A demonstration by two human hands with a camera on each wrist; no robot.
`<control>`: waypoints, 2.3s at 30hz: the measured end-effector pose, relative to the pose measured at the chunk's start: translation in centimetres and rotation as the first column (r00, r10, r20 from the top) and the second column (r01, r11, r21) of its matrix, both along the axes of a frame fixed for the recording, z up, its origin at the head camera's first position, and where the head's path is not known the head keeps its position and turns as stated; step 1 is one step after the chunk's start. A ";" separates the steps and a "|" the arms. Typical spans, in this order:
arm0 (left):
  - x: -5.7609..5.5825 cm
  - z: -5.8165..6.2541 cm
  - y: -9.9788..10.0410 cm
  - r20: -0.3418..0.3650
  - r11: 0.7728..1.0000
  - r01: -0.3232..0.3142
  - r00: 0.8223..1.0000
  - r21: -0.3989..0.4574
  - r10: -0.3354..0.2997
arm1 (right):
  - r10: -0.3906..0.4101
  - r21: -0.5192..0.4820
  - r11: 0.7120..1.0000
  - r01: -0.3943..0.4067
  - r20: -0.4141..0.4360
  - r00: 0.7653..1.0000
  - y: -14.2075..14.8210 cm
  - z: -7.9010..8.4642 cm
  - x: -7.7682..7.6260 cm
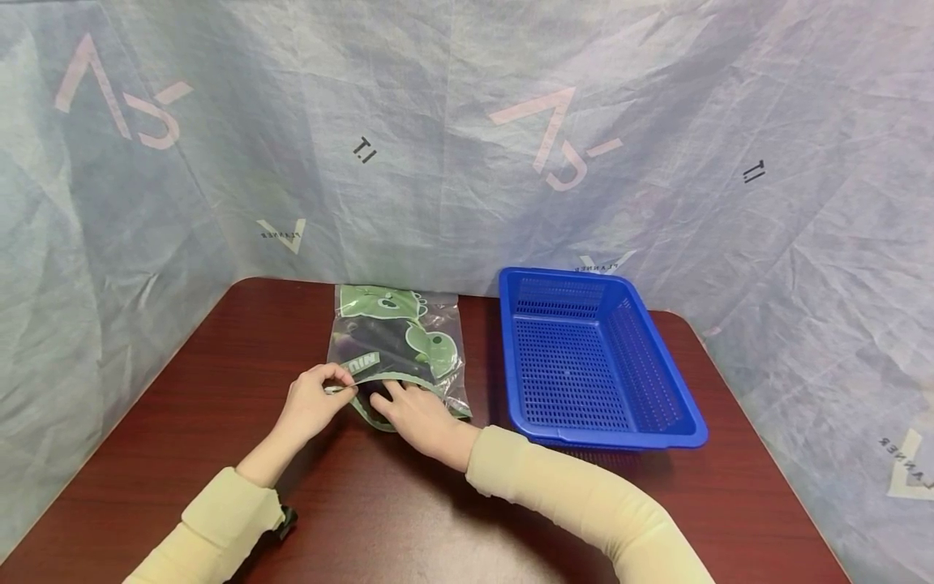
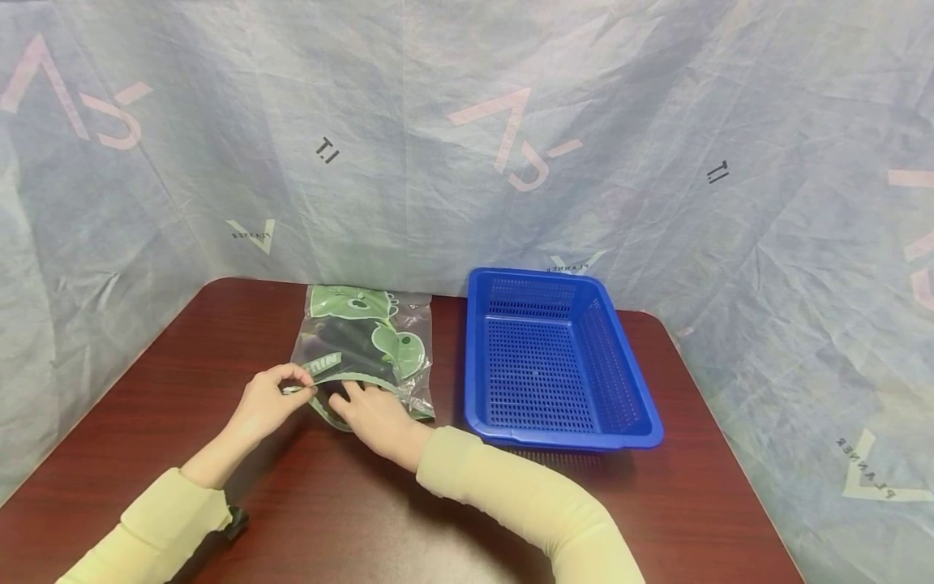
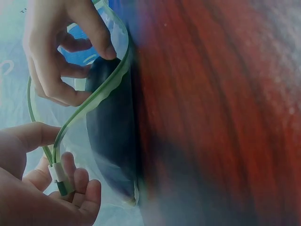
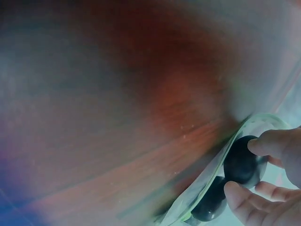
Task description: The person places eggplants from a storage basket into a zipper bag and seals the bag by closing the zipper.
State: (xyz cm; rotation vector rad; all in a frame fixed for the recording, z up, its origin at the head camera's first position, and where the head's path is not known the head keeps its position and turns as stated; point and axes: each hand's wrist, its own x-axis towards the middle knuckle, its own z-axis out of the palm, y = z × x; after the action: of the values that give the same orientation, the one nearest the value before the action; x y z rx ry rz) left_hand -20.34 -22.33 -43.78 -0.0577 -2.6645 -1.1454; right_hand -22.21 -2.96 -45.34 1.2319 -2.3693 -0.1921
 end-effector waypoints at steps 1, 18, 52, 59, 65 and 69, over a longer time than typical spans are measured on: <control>0.0 0.0 0.0 0.000 1.000 0.000 1.000 0.001 0.000 | -0.002 0.003 1.000 0.002 0.000 1.000 0.0 0.0 -0.1; 0.3 0.0 -0.2 -0.015 1.000 -0.004 1.000 0.002 0.005 | -0.054 -0.009 0.998 0.055 0.084 0.995 0.3 0.4 0.1; 1.7 0.3 -1.8 0.076 0.998 -0.032 0.997 0.056 0.028 | 0.023 -0.038 0.999 -0.030 -0.186 0.982 -5.9 2.8 1.7; 1.7 0.5 -2.3 0.163 0.989 -0.049 0.986 0.140 0.026 | 0.036 -0.079 0.995 -0.054 -0.213 0.976 -7.1 2.4 0.9; 1.7 0.5 -2.6 0.178 0.989 -0.008 0.984 0.145 -0.018 | 0.079 -0.107 0.988 -0.108 -0.243 0.967 -7.9 2.1 0.7; 1.8 0.5 -2.8 0.176 0.985 0.023 0.983 0.172 -0.053 | 0.086 -0.113 0.987 -0.115 -0.236 0.968 -8.0 2.1 0.7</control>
State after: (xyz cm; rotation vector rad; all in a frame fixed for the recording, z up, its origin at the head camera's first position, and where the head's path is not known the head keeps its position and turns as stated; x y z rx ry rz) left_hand -18.57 -25.10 -43.28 0.0264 -2.7172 -1.4495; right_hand -21.51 -10.97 -43.29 1.1980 -2.0822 -0.1425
